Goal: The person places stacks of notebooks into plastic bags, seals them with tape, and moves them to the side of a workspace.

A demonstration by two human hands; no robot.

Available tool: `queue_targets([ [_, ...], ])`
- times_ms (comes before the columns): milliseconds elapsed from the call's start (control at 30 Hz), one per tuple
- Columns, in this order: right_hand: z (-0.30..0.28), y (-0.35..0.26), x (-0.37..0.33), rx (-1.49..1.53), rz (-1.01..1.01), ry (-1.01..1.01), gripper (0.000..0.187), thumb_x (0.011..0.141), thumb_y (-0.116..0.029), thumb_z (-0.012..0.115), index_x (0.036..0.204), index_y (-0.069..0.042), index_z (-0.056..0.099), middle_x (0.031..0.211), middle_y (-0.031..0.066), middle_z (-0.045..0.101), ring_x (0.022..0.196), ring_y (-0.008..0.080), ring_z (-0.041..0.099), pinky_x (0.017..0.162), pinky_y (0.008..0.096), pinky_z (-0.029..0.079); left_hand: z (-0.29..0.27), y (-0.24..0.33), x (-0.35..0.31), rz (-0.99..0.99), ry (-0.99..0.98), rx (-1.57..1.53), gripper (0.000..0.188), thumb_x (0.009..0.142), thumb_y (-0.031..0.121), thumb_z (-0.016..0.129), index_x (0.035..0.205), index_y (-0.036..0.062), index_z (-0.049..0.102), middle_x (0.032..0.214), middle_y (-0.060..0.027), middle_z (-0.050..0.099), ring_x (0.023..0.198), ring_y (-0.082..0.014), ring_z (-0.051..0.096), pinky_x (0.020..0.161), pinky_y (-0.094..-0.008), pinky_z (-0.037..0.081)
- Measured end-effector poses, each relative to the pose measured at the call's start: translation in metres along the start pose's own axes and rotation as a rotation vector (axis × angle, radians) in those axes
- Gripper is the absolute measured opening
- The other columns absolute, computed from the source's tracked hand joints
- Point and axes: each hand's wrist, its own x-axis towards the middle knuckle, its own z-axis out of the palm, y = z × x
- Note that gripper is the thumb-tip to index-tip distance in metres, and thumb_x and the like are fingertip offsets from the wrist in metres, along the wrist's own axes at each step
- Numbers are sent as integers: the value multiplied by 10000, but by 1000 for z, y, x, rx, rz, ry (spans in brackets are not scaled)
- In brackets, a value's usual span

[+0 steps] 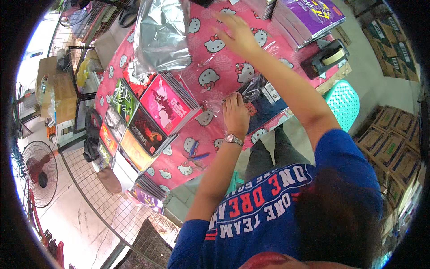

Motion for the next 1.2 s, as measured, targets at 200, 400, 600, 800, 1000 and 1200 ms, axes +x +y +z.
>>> queue_targets([
  [200,-125,-59,-205,-296,161,-529,280,792,-158,614,1064,-98,606,992,108,553,943,302,514,866,463,387,-9,0,15,91,-160,35,465,806,126,500,1256,15,461,1048,-120,522,985,-282,515,888,-403,425],
  [400,-106,-27,-159,-690,365,-319,366,807,-255,594,1167,-197,556,1259,62,489,1196,302,429,997,549,295,-6,-2,6,189,-155,127,416,818,159,526,1224,68,525,981,-91,520,930,-271,521,812,-419,458],
  [600,-129,17,-115,-781,66,-445,323,783,-202,590,1105,-172,583,1132,53,556,1107,280,496,932,511,344,-4,0,6,199,-136,90,459,790,157,566,1240,81,516,985,-80,522,946,-264,516,818,-420,444],
  [800,-189,-11,-112,-726,224,-243,146,754,-135,580,897,-111,599,883,53,584,884,255,572,791,398,432,-6,-4,9,138,-136,140,561,741,179,640,1271,87,482,1002,-83,522,998,-259,507,833,-409,434],
  [1000,-118,-112,-252,-424,263,-570,490,740,-365,666,1173,-159,565,1244,168,502,1195,335,451,1022,487,334,-28,5,25,133,-269,103,435,753,147,614,1175,57,554,984,-119,562,959,-286,556,778,-394,493],
  [1200,-79,-105,-248,-411,192,-627,724,688,-662,577,1329,-343,465,1472,245,197,1365,442,147,1088,599,82,-44,-7,22,355,-368,91,376,745,128,613,1086,-23,572,931,-150,620,900,-307,589,757,-380,505],
])
